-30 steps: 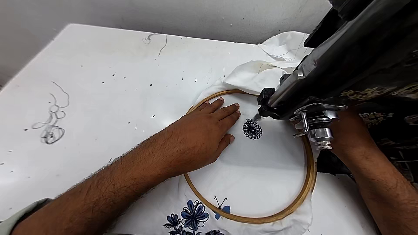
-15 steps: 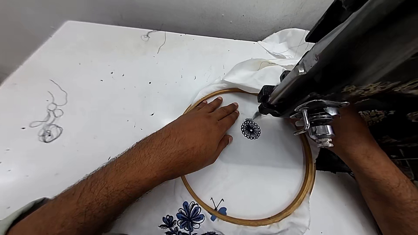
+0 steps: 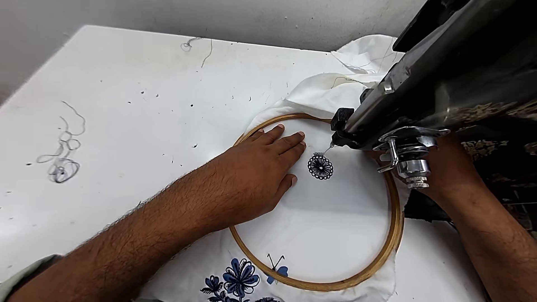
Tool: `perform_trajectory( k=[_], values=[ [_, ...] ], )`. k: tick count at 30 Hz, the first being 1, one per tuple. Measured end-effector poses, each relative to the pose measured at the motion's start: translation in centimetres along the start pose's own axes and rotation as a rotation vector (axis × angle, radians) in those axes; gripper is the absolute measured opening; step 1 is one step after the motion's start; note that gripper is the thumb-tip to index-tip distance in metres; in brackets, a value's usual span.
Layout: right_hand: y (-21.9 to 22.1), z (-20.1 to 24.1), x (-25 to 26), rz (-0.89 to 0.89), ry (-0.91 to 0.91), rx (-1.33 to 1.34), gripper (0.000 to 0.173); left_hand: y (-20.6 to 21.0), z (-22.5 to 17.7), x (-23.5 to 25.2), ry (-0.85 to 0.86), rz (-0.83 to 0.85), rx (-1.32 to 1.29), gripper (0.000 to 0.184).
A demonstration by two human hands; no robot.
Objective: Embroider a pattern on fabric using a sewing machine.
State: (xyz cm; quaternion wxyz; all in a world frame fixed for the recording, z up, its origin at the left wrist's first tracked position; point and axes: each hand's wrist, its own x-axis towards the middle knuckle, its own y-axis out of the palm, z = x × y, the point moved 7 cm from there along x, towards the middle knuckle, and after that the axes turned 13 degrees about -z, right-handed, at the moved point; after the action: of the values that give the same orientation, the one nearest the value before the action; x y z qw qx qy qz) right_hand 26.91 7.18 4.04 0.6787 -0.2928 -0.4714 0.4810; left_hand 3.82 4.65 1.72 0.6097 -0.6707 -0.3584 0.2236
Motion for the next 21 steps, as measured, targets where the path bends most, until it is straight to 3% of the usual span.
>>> perform_trajectory(
  k=[6, 13, 18, 21],
  values=[
    [-0.08, 0.06, -0.01, -0.013, 0.032, -0.028, 0.018, 0.15, 0.34, 0.35, -0.008, -0.039, -0.015, 0.058],
    [0.25, -0.05, 0.06, -0.034, -0.075, 0.028, 0.020, -0.08, 0.16, -0.11, -0.005, 0.000, 0.008, 0.059],
    [0.25, -0.14, 0.05, 0.001, 0.025, -0.012, 0.017, 0.13, 0.39, 0.24, -0.006, -0.037, -0.003, 0.058],
    [0.38, -0.11, 0.16, -0.045, -0.083, 0.055, 0.019, -0.08, 0.28, 0.04, -0.012, -0.017, -0.002, 0.058]
  ],
)
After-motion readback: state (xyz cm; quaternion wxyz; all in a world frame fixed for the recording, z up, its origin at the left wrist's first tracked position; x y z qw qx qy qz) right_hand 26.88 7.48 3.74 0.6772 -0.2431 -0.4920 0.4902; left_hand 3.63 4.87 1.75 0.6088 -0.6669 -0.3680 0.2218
